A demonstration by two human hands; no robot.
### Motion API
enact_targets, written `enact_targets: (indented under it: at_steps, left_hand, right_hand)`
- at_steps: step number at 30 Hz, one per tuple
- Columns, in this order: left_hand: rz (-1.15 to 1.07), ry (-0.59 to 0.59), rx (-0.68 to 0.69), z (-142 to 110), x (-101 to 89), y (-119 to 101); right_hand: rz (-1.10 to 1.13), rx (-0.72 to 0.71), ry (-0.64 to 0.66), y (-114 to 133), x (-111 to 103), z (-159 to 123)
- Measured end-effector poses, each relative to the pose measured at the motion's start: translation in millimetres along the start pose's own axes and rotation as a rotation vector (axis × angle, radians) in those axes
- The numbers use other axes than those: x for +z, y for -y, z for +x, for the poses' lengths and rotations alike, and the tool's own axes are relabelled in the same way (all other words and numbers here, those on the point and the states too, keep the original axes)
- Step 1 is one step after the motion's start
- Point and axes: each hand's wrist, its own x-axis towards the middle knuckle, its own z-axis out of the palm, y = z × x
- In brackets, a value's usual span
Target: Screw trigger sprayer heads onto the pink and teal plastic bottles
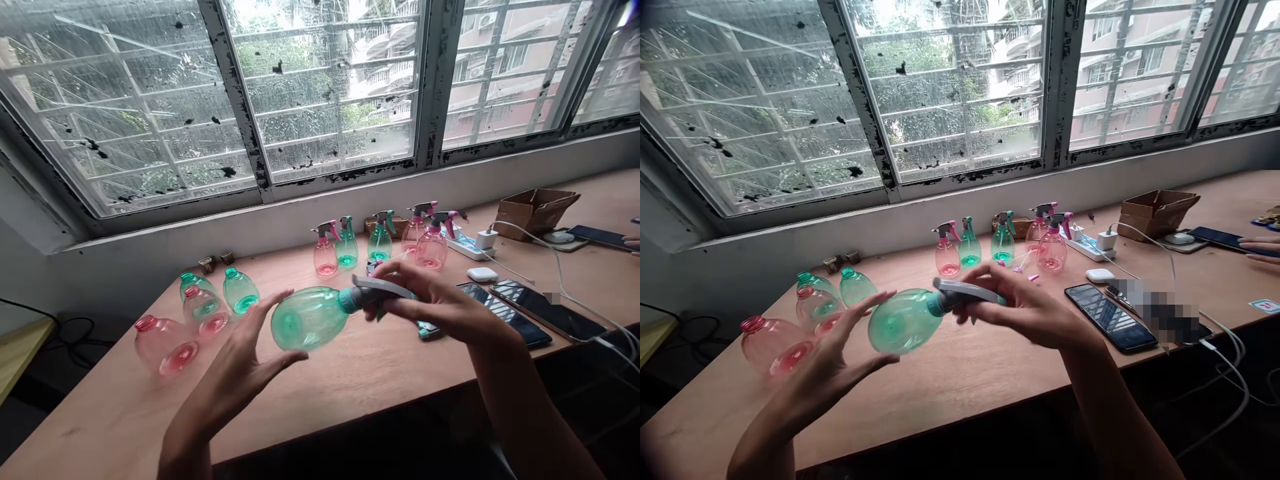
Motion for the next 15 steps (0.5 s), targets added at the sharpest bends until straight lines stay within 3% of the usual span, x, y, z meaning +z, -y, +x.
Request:
enact_targets:
  at_steps: [3, 7, 12, 15]
  left_hand:
    - [-0.034, 0.029, -0.006, 12.2, 17.0, -0.9]
    - [-0.252, 0.168, -0.046, 23.1, 37.6, 5.8]
    - [-0.332, 0.234, -0.138, 30.7, 49.9, 34.9]
    - [-0.356, 0.297, -0.164, 48.3, 55.4, 53.2]
  right_hand:
    - [-0.062, -0.043, -0.053, -6.1, 0.8, 4.5]
    - [-0.265, -0.038, -0.154, -10.6, 3.3, 6.8]
    - [-0.355, 0.004, -0.227, -4.3, -5.4, -1.1]
    - [-0.34, -0.025, -0.229, 0.7, -5.9, -1.7]
